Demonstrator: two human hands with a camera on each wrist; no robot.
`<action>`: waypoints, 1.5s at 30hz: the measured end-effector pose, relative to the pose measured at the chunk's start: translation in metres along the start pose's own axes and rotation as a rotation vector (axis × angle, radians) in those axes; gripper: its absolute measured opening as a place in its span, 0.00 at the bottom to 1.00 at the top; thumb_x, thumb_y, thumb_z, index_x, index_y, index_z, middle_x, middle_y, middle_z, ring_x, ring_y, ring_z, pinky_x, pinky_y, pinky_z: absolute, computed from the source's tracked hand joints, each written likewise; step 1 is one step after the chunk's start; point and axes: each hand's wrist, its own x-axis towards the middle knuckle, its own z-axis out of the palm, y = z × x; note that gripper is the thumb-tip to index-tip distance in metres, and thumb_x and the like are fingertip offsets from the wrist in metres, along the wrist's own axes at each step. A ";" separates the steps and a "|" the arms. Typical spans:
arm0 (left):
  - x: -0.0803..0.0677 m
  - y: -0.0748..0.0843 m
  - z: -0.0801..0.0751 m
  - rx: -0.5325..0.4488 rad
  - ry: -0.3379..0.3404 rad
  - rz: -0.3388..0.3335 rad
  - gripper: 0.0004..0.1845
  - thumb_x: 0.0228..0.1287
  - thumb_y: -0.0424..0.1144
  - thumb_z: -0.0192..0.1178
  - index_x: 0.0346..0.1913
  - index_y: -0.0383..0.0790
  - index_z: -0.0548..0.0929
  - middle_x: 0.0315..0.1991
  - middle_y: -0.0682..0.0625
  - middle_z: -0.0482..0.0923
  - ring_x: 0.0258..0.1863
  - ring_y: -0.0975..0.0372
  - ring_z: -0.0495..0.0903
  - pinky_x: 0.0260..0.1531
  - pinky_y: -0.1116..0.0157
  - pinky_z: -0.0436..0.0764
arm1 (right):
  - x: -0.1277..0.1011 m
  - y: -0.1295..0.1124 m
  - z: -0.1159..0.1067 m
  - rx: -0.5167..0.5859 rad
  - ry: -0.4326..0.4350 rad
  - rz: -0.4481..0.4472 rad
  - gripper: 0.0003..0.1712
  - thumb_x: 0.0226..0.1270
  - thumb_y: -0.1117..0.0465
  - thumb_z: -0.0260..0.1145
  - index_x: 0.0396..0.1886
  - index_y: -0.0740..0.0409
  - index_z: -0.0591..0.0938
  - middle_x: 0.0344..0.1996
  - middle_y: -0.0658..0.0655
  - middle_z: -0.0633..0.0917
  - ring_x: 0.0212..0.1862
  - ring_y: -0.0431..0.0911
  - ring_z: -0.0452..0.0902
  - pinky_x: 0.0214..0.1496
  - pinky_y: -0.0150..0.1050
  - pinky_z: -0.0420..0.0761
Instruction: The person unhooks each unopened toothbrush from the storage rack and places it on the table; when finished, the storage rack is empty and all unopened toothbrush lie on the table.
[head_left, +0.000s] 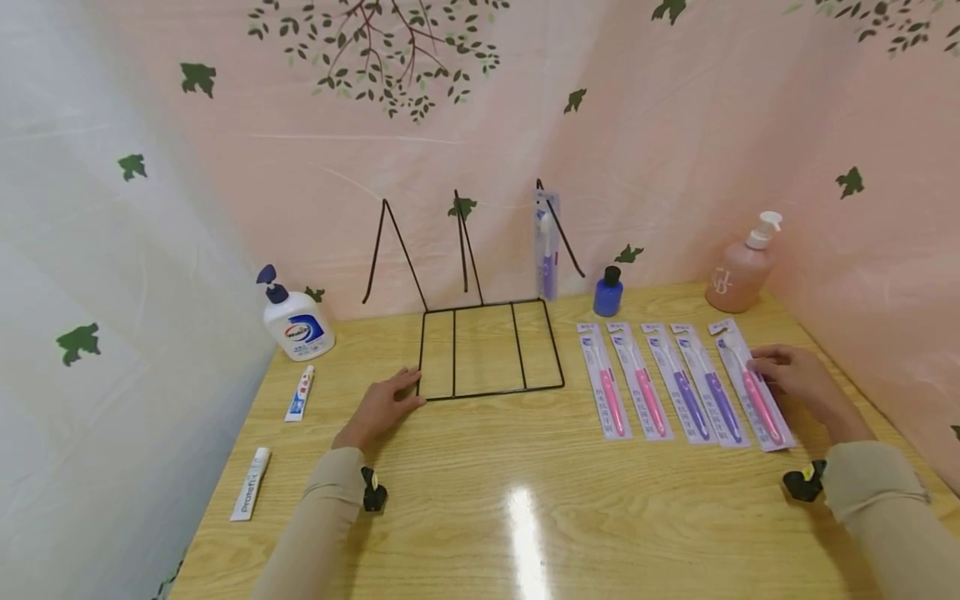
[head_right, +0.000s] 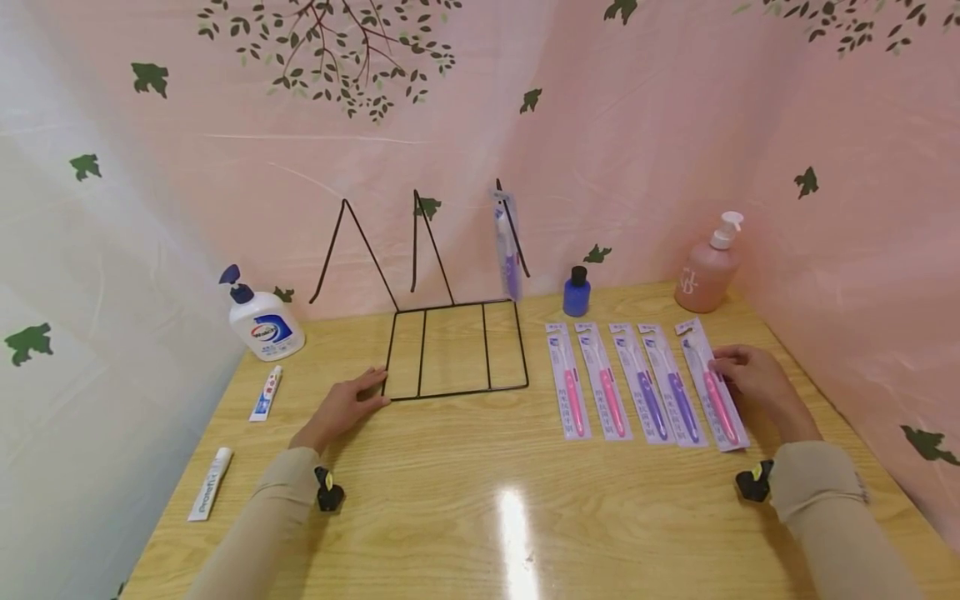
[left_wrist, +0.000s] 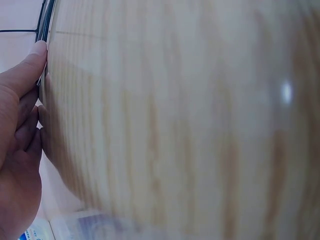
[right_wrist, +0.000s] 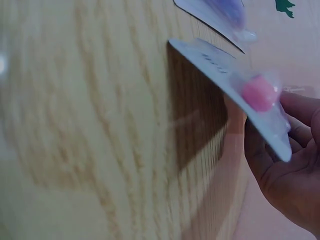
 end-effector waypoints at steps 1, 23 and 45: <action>0.000 0.000 0.000 -0.002 -0.001 -0.003 0.32 0.66 0.47 0.60 0.70 0.42 0.66 0.73 0.48 0.59 0.74 0.52 0.54 0.71 0.48 0.57 | 0.000 0.000 0.000 -0.007 0.000 0.003 0.35 0.74 0.48 0.51 0.62 0.76 0.66 0.53 0.77 0.74 0.36 0.39 0.79 0.33 0.29 0.80; 0.001 -0.003 0.001 0.005 0.005 0.010 0.32 0.65 0.48 0.60 0.70 0.42 0.66 0.72 0.48 0.60 0.74 0.51 0.54 0.70 0.48 0.57 | -0.001 0.006 0.000 -0.070 -0.016 -0.009 0.32 0.71 0.52 0.58 0.58 0.79 0.69 0.48 0.77 0.77 0.34 0.39 0.78 0.31 0.29 0.80; 0.001 -0.002 0.000 -0.002 0.006 0.015 0.32 0.65 0.47 0.60 0.70 0.42 0.66 0.72 0.48 0.60 0.74 0.51 0.54 0.70 0.48 0.57 | -0.006 -0.054 0.001 -0.143 0.191 -0.206 0.25 0.72 0.54 0.57 0.57 0.71 0.73 0.46 0.72 0.79 0.34 0.37 0.76 0.29 0.25 0.78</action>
